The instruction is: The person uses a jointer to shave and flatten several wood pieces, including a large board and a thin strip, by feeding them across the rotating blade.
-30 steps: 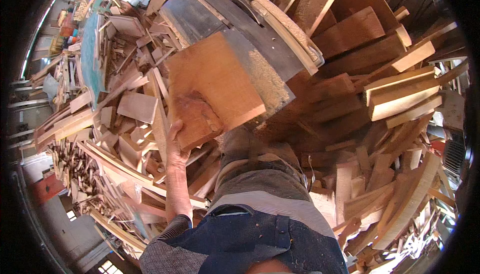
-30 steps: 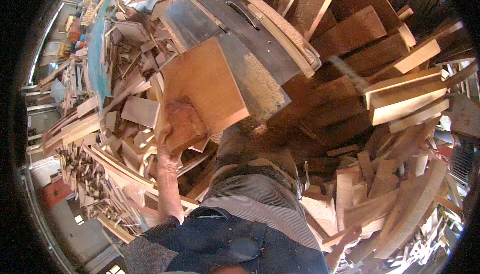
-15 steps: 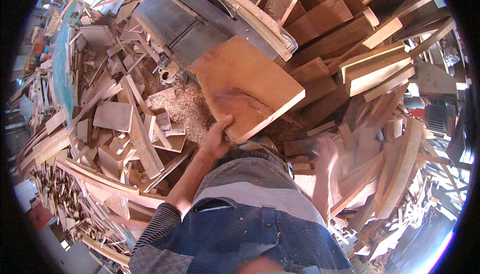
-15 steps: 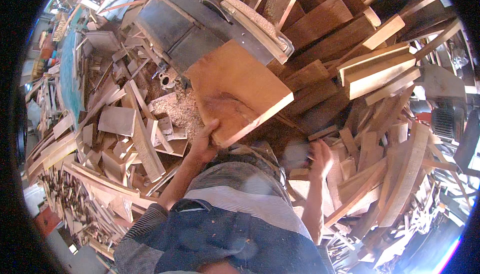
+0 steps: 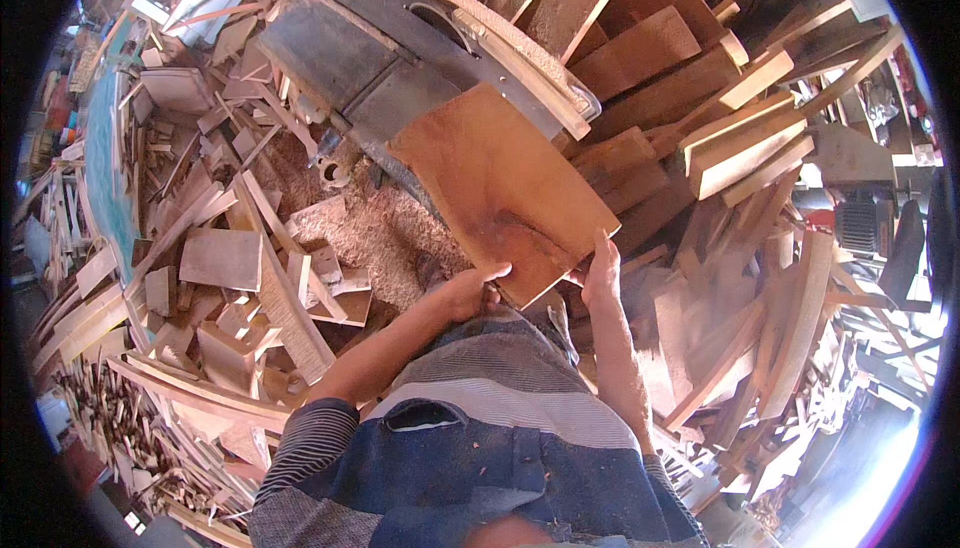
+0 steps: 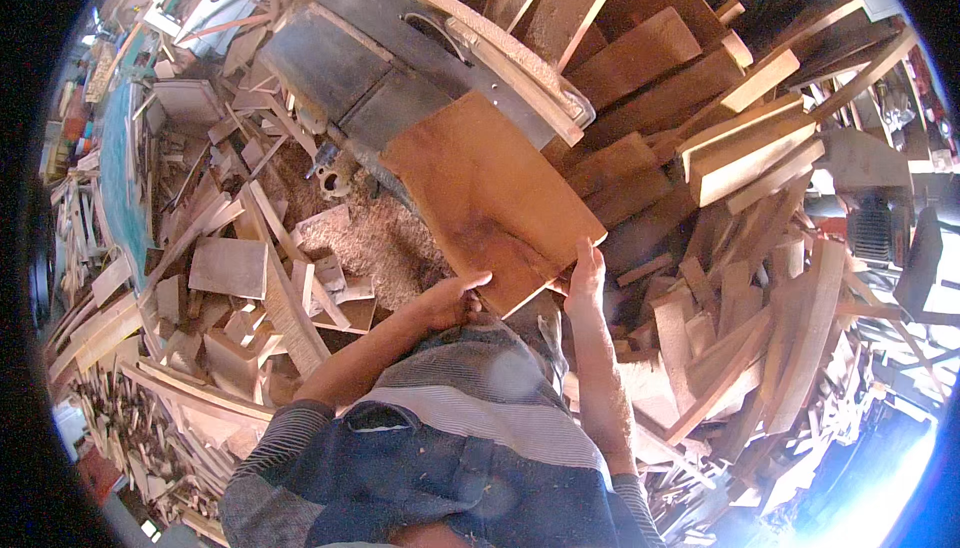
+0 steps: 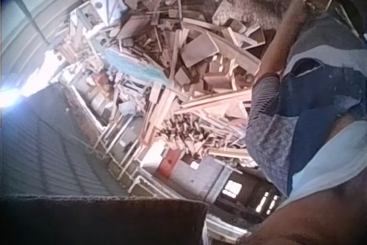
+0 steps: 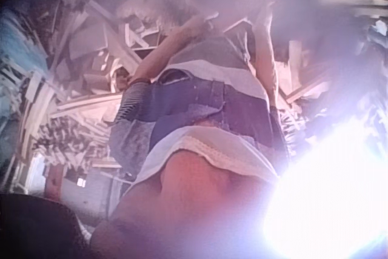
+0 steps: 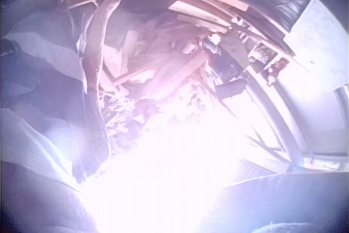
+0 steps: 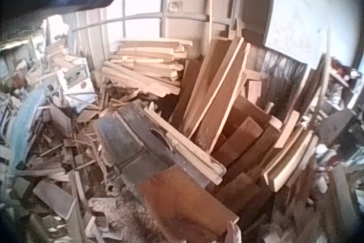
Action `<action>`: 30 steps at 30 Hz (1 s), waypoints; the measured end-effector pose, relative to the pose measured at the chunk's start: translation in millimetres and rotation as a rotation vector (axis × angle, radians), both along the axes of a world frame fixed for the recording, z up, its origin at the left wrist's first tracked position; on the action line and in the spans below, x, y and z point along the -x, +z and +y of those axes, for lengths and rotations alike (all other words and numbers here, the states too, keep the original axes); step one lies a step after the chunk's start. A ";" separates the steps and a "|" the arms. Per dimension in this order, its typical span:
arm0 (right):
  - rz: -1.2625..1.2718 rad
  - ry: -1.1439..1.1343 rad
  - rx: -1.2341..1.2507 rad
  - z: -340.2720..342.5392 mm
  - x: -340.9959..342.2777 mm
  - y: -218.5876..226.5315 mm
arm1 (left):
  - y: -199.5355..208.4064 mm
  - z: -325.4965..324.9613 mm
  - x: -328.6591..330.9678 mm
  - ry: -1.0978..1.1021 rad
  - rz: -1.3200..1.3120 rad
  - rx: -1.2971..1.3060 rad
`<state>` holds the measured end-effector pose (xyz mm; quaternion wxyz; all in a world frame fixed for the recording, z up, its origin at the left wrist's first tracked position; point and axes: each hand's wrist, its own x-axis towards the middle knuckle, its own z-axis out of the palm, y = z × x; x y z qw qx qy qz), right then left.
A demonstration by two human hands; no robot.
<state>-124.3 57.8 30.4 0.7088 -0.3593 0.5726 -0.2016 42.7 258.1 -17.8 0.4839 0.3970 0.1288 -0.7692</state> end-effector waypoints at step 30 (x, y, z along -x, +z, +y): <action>-0.034 -0.023 -0.151 -140.3 -14.9 -170.7 | -81.4 -160.6 -94.6 0.160 -1.429 -0.493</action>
